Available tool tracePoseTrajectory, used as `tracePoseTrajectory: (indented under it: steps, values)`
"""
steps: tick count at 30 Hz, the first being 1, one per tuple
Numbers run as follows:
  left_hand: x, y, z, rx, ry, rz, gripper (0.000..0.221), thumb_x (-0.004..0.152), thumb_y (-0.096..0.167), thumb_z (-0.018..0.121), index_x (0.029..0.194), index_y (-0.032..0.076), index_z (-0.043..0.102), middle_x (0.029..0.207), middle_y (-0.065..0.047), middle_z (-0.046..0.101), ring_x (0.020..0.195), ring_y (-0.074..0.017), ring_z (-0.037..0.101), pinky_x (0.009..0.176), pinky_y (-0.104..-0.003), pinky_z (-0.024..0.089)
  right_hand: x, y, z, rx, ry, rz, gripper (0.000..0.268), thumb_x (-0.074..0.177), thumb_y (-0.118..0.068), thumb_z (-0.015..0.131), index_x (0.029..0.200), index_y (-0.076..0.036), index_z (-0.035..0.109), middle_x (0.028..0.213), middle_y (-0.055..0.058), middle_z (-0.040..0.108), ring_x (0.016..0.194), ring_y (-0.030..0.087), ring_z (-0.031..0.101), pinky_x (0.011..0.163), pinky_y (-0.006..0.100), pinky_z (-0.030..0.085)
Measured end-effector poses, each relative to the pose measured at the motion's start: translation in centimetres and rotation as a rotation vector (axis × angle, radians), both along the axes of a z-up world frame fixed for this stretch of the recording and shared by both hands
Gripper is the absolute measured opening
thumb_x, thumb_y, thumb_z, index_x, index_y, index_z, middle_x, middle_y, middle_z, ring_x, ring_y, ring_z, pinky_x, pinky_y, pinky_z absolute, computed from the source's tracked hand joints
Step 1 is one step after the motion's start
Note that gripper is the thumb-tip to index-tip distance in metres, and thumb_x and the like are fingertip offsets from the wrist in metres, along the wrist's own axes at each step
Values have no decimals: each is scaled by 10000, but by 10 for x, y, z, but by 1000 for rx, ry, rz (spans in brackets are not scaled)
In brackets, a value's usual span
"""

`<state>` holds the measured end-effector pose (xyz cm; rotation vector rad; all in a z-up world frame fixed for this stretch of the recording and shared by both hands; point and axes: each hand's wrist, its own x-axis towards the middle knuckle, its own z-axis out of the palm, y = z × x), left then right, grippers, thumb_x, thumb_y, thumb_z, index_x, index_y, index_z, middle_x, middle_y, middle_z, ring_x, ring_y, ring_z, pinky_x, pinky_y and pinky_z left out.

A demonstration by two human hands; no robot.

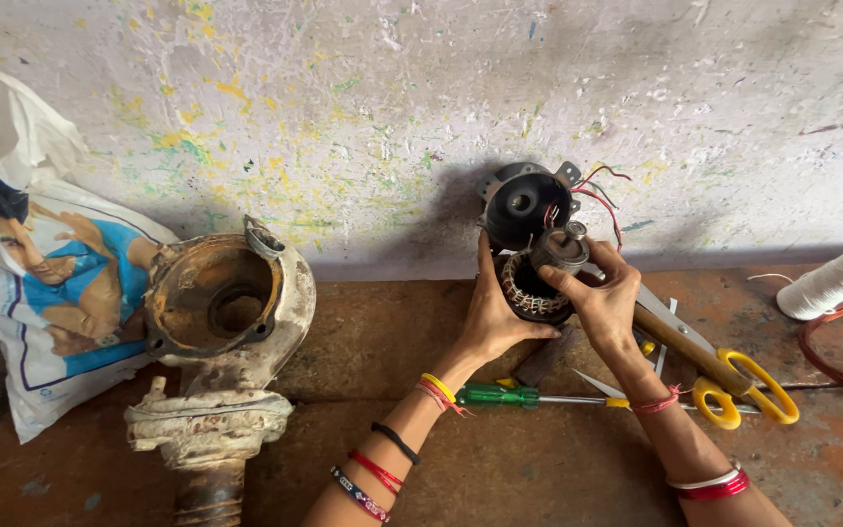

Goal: The person assembles a small electric motor by inserting wires into the housing, aligning the rotor with the stator, and securing the end cap. They manipulate the wires and components by hand to fit them together on a workbench.

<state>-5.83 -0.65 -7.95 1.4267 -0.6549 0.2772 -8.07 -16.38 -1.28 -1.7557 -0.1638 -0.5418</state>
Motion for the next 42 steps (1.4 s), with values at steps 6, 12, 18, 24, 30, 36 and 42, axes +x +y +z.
tracePoseTrajectory:
  steps: [6,12,18,24,30,36,42]
  values:
    - [1,2,-5,122,-55,90,1740,466,296,1029,1619,30,-247,1703,-297,109,1596,-393,196,1316,-487,208,1,-1,-3,29,-3,10,412,758,-120,857,1137,0,749,1069,40,710,960,159,714,888,318,609]
    - [-11,-3,-1,178,86,224,1637,484,225,1002,1644,19,-134,1623,-298,236,1539,-417,280,1271,-510,270,2,-2,-6,48,-22,11,412,762,-111,860,1135,18,744,1079,48,700,965,155,699,891,316,597]
    - [-11,0,6,204,-13,203,1583,488,187,1013,1633,63,-72,1579,-309,256,1481,-455,294,1221,-531,296,2,0,-5,26,-11,13,429,758,-116,859,1142,30,736,1089,61,703,972,164,712,896,316,613]
    - [-16,3,14,240,35,249,1423,516,204,976,1629,74,98,1471,-265,393,1386,-419,453,1160,-507,412,1,-2,-3,8,-18,8,450,761,-130,856,1148,49,712,1085,82,728,970,177,715,885,318,611]
    - [-23,5,17,220,-5,293,1290,538,193,961,1598,80,234,1423,-229,444,1336,-397,502,1124,-497,452,-1,1,1,42,-17,1,443,749,-113,837,1148,35,712,1056,96,749,945,176,720,888,332,613]
    - [-25,3,17,167,-199,329,1168,601,190,968,1563,61,318,1395,-225,493,1303,-375,543,1106,-478,487,-5,0,2,97,-106,43,398,790,-96,820,1142,46,698,1093,90,723,1004,175,697,965,354,596]
    - [-27,5,21,202,-324,370,1111,605,187,977,1504,34,341,1379,-234,496,1284,-398,535,1091,-489,482,-6,-4,-2,18,-173,24,403,786,-115,853,1125,35,694,1069,62,707,1005,136,656,932,294,542]
